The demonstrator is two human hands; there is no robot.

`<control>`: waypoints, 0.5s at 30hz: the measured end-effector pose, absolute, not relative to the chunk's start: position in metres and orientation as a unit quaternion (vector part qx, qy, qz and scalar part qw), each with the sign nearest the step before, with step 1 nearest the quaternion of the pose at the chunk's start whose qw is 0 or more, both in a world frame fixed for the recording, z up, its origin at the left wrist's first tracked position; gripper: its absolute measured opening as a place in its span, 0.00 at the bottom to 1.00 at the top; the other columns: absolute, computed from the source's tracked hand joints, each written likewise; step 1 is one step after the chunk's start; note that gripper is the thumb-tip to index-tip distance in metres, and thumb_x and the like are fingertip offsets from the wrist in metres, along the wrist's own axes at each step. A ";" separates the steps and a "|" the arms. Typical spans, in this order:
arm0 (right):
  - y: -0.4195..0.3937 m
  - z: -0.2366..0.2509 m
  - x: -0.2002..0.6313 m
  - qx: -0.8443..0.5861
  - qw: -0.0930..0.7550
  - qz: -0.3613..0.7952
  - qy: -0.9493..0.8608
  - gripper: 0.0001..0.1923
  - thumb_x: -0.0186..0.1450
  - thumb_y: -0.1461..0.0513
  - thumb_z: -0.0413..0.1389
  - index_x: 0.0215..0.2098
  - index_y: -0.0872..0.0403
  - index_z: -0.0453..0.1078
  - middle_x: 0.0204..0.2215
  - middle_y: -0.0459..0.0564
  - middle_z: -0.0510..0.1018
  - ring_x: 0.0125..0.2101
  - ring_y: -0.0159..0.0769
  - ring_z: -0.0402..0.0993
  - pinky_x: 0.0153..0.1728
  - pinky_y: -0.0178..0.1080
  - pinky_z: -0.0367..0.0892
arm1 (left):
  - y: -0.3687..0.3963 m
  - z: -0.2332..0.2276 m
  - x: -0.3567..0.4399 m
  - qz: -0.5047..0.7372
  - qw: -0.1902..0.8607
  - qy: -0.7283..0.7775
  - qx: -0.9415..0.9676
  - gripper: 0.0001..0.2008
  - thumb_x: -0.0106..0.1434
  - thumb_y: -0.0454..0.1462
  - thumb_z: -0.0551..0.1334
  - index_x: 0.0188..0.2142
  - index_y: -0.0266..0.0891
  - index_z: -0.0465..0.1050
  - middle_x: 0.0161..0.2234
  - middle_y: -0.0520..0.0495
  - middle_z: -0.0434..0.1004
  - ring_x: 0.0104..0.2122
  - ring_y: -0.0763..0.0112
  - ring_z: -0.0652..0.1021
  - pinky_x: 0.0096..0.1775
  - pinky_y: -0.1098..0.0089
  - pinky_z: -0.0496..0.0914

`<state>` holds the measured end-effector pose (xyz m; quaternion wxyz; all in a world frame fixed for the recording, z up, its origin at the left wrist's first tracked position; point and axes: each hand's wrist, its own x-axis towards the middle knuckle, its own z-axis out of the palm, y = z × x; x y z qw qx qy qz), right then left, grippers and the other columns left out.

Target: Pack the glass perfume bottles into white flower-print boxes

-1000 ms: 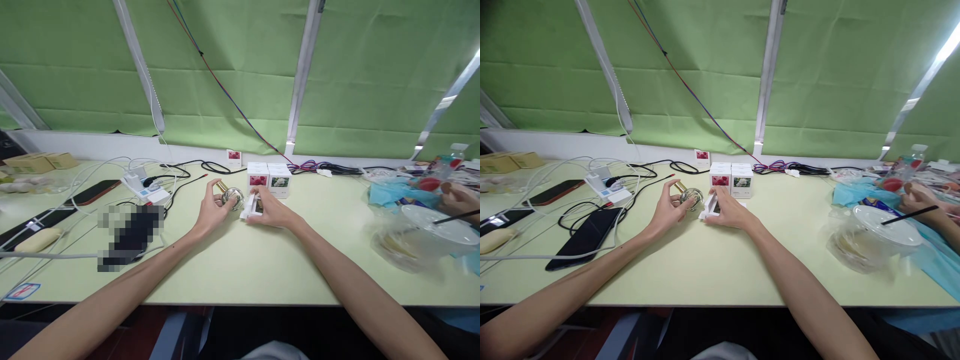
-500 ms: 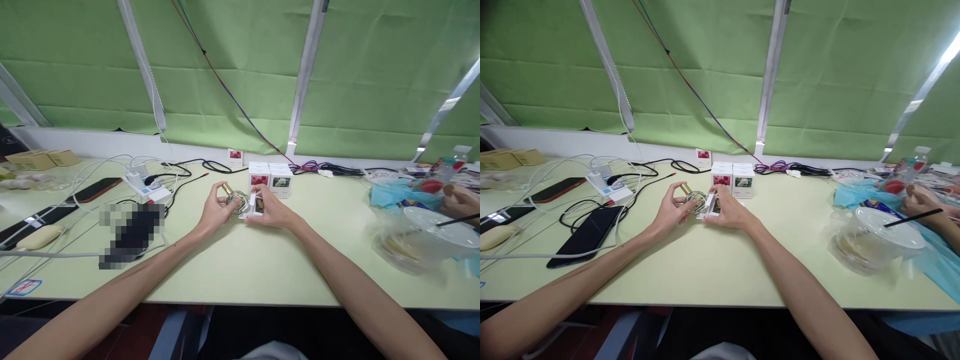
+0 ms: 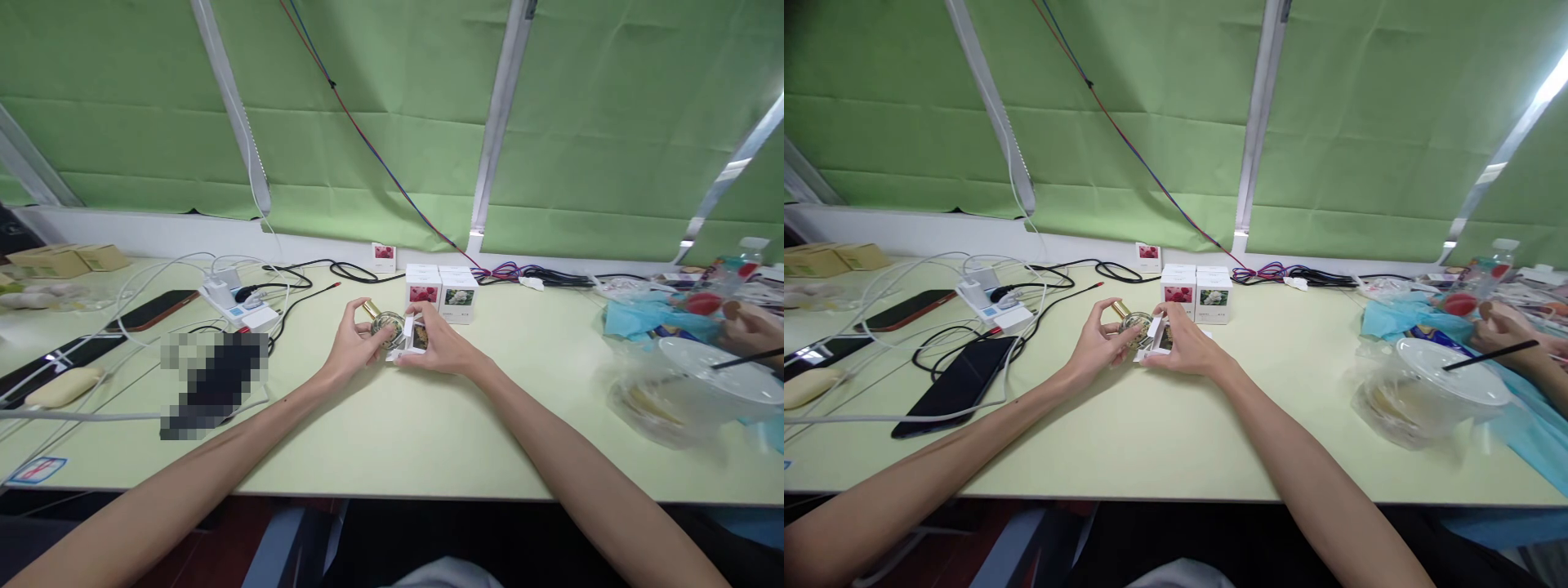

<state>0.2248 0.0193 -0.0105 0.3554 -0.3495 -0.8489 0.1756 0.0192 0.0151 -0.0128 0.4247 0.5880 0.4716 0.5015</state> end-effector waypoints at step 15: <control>0.017 -0.011 0.220 -0.365 0.375 0.175 -0.834 0.36 0.56 0.53 0.67 0.54 0.50 0.53 0.51 0.54 0.66 0.47 0.42 0.69 0.48 0.44 0.68 | 0.012 -0.010 0.024 0.501 0.459 0.459 0.572 0.42 0.53 0.51 0.73 0.57 0.46 0.51 0.20 0.60 0.71 0.16 0.74 0.69 0.18 0.77 0.61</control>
